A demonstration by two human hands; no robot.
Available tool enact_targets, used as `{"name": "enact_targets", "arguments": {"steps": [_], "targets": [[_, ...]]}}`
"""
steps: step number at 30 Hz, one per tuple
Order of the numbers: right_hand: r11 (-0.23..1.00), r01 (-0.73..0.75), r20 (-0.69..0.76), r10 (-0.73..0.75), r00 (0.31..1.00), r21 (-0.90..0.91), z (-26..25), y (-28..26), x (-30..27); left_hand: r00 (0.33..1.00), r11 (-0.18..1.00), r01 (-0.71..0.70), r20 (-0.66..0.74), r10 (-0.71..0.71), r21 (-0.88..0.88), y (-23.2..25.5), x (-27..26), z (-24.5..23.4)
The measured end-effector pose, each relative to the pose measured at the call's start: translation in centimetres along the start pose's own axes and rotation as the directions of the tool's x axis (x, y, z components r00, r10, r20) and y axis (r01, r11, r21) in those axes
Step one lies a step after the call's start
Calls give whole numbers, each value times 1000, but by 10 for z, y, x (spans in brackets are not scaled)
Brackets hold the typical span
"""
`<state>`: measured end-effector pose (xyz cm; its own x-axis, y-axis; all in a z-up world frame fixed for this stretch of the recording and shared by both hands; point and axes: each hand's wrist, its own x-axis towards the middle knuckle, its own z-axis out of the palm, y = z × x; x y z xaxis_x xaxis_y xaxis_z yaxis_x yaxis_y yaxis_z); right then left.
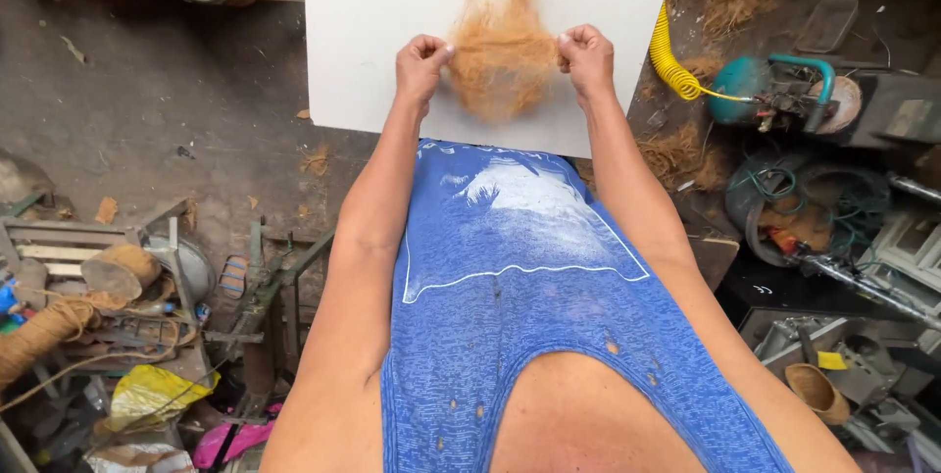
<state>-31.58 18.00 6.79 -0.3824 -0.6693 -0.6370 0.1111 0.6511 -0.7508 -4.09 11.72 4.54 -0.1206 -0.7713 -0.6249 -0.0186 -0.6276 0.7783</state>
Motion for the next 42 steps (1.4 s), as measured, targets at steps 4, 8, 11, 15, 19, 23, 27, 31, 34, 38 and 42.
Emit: {"name": "enact_targets", "arguments": {"steps": [4,8,11,15,19,23,27,31,34,38,42], "targets": [[999,47,-193,-42,980,21,-3,3,11,976,998,-44,-216,34,-43,-5,12,-15],[1000,15,-224,-10,975,19,-17,2,8,949,999,-12,-317,-1,-39,6,7,-15],[979,-177,-57,183,981,100,-16,-3,7,958,992,0,-286,37,128,-15,23,-1],[992,-119,50,117,992,49,4,-10,6,993,984,98,-86,-86,150,29,6,42],[999,18,248,-11,969,-28,29,-10,-4,971,986,113,199,-135,119,37,-3,64],[994,-30,151,45,987,-104,22,-40,-16,999,999,-30,28,31,-31,20,10,43],[980,43,-38,-51,998,-194,1,-41,-18,999,999,-35,29,36,-6,37,-8,21],[934,222,6,-230,973,-280,18,-28,-5,999,995,-20,47,25,-99,42,-5,29],[896,297,210,-237,949,-330,40,-51,-36,993,983,64,105,-46,-170,52,-14,46],[946,128,219,-62,974,-298,56,-80,-61,989,985,40,147,-15,-167,51,-16,54],[999,41,188,-34,982,-34,10,-48,-17,997,957,-23,61,43,-291,51,-7,35]]}}
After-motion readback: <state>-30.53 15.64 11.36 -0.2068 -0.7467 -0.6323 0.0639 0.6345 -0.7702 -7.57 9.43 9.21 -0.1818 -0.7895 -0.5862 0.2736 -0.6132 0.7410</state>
